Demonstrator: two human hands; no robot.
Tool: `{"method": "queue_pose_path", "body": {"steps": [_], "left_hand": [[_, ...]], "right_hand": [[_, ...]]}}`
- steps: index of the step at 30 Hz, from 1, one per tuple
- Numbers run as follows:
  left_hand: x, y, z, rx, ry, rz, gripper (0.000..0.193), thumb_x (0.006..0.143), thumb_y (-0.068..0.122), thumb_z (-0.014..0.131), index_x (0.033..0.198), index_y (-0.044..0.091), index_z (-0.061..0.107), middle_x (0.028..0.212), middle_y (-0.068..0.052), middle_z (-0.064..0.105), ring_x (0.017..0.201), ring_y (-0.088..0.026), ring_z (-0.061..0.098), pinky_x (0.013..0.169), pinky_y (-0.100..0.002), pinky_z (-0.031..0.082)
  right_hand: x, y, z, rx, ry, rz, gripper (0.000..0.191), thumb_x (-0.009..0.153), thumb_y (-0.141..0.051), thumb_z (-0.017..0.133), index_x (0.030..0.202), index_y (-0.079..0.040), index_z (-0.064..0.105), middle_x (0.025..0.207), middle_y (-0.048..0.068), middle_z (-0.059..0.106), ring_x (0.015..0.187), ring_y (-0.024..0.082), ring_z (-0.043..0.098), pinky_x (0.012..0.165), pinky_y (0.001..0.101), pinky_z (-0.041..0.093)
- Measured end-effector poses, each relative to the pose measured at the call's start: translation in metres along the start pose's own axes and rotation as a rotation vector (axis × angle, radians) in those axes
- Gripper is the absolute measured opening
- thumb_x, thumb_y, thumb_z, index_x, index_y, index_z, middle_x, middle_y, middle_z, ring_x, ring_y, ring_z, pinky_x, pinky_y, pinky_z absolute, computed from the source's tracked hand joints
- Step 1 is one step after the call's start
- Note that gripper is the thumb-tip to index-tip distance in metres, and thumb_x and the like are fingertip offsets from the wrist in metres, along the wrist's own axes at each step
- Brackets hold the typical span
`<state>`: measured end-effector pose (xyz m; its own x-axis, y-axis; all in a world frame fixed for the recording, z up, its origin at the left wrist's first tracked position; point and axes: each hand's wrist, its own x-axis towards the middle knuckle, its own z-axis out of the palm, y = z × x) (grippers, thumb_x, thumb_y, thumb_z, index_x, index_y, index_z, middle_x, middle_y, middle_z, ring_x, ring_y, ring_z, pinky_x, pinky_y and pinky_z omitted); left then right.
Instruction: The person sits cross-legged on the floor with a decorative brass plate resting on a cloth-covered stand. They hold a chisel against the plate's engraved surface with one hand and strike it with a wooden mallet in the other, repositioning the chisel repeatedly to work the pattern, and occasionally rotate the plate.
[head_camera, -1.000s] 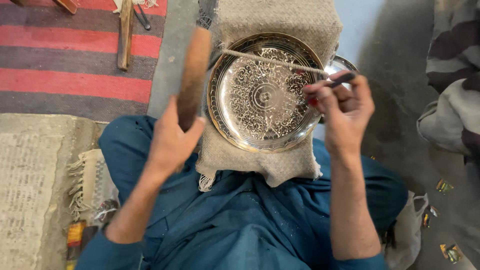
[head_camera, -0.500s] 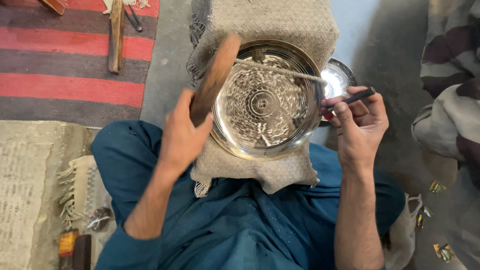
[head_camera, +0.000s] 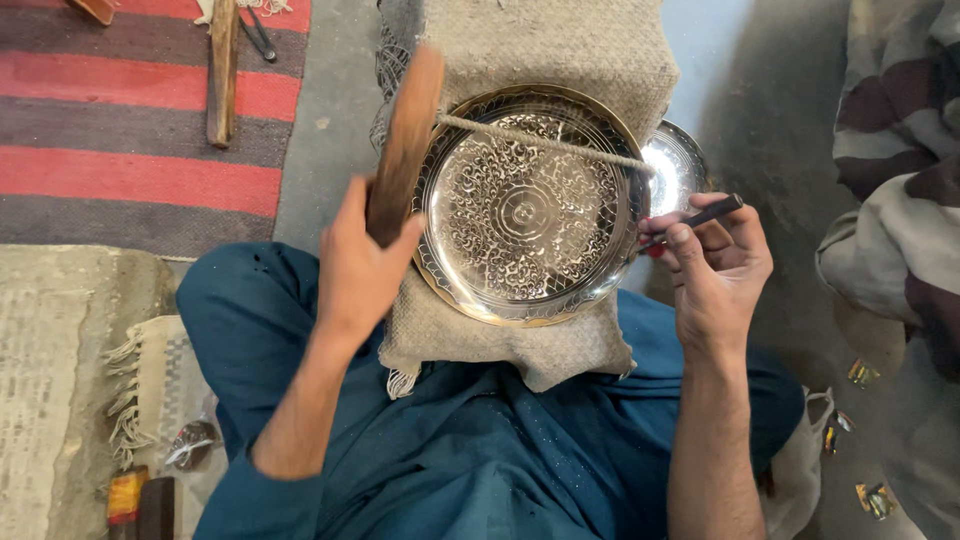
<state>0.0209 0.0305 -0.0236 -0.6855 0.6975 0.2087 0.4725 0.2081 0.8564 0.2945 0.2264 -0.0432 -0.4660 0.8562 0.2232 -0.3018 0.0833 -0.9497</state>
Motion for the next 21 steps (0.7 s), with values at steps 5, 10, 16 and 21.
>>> {"method": "queue_pose_path", "body": {"steps": [5, 10, 16, 21], "left_hand": [[-0.030, -0.004, 0.003, -0.087, -0.010, -0.075, 0.038, 0.089, 0.013, 0.076, 0.120, -0.001, 0.059, 0.102, -0.021, 0.075, 0.099, -0.032, 0.077, 0.080, -0.040, 0.057], [-0.025, 0.000, 0.005, -0.056, 0.010, -0.035, 0.035, 0.088, 0.010, 0.075, 0.117, -0.001, 0.058, 0.100, -0.022, 0.073, 0.097, -0.038, 0.075, 0.079, -0.042, 0.056], [0.033, 0.006, 0.008, -0.065, 0.063, 0.225, 0.033, 0.096, 0.005, 0.069, 0.126, 0.004, 0.056, 0.110, -0.022, 0.072, 0.108, -0.045, 0.070, 0.082, -0.047, 0.056], [0.057, 0.005, 0.027, -0.045, 0.143, 0.334, 0.038, 0.096, 0.006, 0.073, 0.129, 0.004, 0.054, 0.114, -0.023, 0.071, 0.110, -0.046, 0.068, 0.084, -0.048, 0.055]], "right_hand": [[0.005, -0.003, 0.003, -0.103, -0.033, -0.027, 0.028, 0.108, 0.002, 0.069, 0.132, -0.003, 0.056, 0.108, 0.017, 0.073, 0.102, 0.022, 0.074, 0.084, 0.0282, 0.059], [0.012, -0.010, 0.015, -0.109, -0.049, -0.017, 0.028, 0.105, 0.003, 0.069, 0.130, -0.002, 0.056, 0.111, 0.016, 0.073, 0.104, 0.022, 0.074, 0.091, 0.0325, 0.062], [0.010, -0.015, 0.019, -0.133, -0.058, -0.018, 0.028, 0.106, 0.002, 0.069, 0.131, -0.003, 0.057, 0.109, 0.016, 0.074, 0.104, 0.021, 0.075, 0.087, 0.0296, 0.061], [0.009, -0.015, 0.020, -0.173, -0.090, -0.003, 0.024, 0.106, 0.002, 0.068, 0.128, -0.003, 0.059, 0.111, 0.016, 0.075, 0.104, 0.021, 0.075, 0.084, 0.0272, 0.060]]}}
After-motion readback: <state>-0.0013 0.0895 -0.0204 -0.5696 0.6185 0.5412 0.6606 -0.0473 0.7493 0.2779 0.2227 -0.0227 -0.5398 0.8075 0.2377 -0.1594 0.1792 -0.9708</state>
